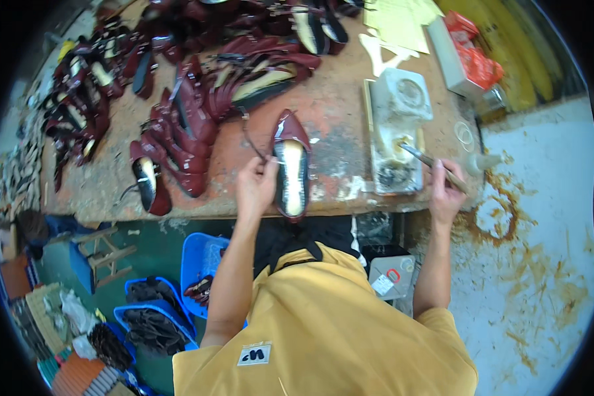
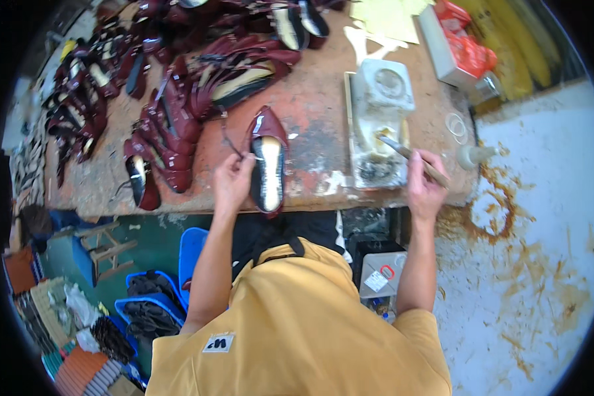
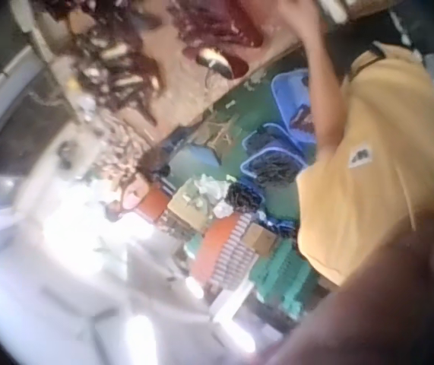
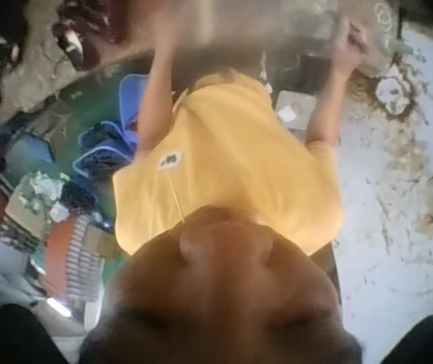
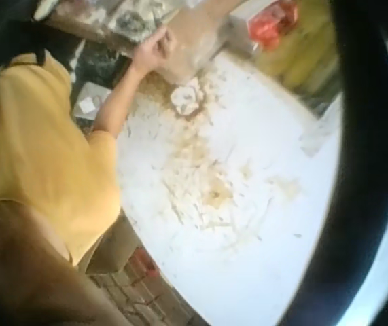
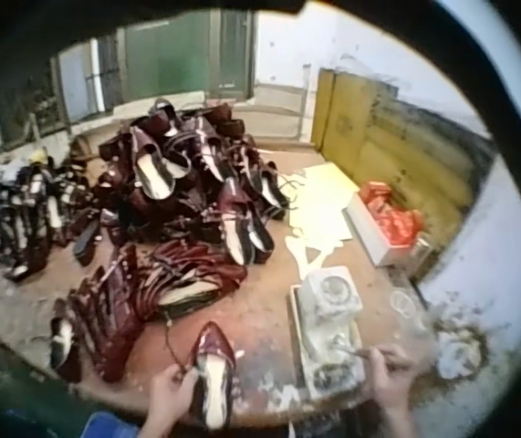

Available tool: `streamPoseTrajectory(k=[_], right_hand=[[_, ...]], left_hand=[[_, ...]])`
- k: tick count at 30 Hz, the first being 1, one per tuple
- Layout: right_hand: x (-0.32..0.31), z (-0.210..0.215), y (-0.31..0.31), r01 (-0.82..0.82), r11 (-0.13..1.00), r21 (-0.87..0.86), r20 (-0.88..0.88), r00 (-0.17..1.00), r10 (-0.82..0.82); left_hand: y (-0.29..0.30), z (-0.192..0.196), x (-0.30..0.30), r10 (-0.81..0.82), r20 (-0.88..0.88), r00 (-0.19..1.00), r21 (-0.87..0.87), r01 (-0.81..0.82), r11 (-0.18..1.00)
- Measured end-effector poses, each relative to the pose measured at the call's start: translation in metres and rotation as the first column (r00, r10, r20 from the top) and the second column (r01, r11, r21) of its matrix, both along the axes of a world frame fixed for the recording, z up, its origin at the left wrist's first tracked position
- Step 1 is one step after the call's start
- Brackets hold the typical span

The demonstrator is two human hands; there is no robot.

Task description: Applying glue to shoe components and assembling shoes in a manufacturing setting.

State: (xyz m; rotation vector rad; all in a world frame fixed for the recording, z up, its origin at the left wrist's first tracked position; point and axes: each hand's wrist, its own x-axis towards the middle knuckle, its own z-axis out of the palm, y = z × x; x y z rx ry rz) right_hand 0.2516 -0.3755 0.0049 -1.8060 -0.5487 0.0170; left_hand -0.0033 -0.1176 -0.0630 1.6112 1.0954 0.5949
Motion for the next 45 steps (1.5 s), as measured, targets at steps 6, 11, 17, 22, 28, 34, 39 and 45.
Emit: streamPoseTrajectory(k=[6, 11, 17, 22, 28, 34, 39, 45], right_hand=[[0.01, 0.005, 0.017, -0.039, 0.989, -0.141, 0.204, 0.977, 0.068], [0.011, 0.007, 0.026, -0.053, 0.958, -0.283, 0.269, 0.954, 0.133], [0.019, 0.034, 0.028, -0.048, 0.968, -0.246, 0.175, 0.98, 0.093], [0.033, 0.024, 0.013, -0.099, 0.995, -0.014, -0.038, 0.994, 0.098], [0.022, 0.017, 0.009, 0.054, 0.996, 0.067, -0.438, 0.899, -0.019], [-0.102, 0.003, 0.118, -0.513, 0.858, -0.03, -0.109, 0.855, 0.508], [-0.12, -0.02, 0.143, -0.546, 0.827, -0.132, 0.266, 0.784, 0.56], [-0.117, 0.019, 0.12, -0.706, 0.67, -0.228, -0.411, 0.694, 0.591]], left_hand=[[0.007, -0.018, -0.014, 0.05, 0.114, 0.992, -0.119, -0.036, 0.992], [0.0, -0.006, -0.007, 0.136, 0.139, 0.981, -0.373, -0.075, 0.925], [-0.003, 0.001, -0.004, 0.178, 0.198, 0.964, -0.354, -0.099, 0.93], [-0.001, -0.005, -0.012, 0.183, 0.222, 0.958, -0.363, -0.093, 0.927], [0.001, -0.008, -0.008, 0.19, 0.212, 0.959, -0.452, -0.076, 0.889], [0.004, -0.009, -0.014, 0.173, 0.229, 0.958, -0.469, -0.047, 0.882], [0.007, -0.004, -0.013, 0.162, 0.22, 0.962, -0.467, -0.041, 0.883], [0.005, -0.002, -0.016, 0.154, 0.213, 0.965, -0.457, -0.041, 0.889]])
